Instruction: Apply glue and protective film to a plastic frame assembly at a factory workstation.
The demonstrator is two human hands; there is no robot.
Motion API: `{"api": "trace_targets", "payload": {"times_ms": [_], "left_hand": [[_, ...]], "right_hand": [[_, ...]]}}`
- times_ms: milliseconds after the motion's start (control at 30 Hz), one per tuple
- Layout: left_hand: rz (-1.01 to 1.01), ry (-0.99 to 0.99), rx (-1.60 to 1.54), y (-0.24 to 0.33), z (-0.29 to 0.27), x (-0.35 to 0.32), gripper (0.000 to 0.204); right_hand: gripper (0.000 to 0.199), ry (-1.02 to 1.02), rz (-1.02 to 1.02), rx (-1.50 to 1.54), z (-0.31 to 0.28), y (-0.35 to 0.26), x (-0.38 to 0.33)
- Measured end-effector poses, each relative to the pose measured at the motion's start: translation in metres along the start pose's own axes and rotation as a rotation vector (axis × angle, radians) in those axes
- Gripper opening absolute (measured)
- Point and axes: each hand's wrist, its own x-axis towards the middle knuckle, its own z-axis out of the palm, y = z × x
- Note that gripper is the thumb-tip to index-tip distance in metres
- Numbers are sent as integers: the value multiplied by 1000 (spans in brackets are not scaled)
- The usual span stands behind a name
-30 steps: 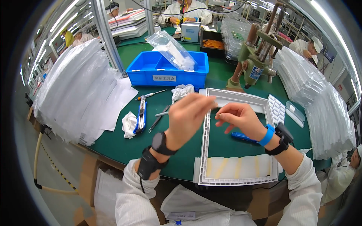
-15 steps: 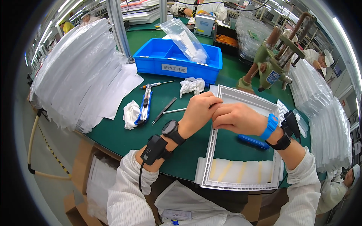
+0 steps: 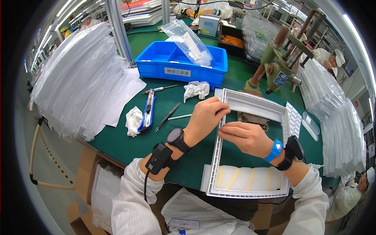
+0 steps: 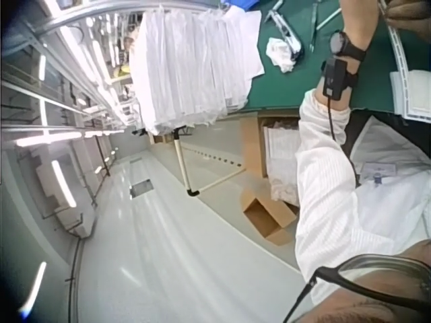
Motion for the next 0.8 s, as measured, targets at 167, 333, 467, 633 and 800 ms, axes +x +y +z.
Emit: {"api": "trace_targets", "payload": {"times_ms": [167,333,467,633,800], "left_hand": [[-45,-4,-2,4,2,-1,12],[-46,0,-3,9,1,-2,14],[-15,16,14,4,1,-1,14],[-67,-2,13,9,1,-1,14],[-76,-4,10,10,0,-1,13]], "right_hand": [[30,78,1,-59,7,-6,-3],[26,137,197,254,13,1,-11],[25,59,956,771,-2,4,-3],[38,-420,1281,1283,-2,2,13],[31,-212,1307,1754,14,2,9]]}}
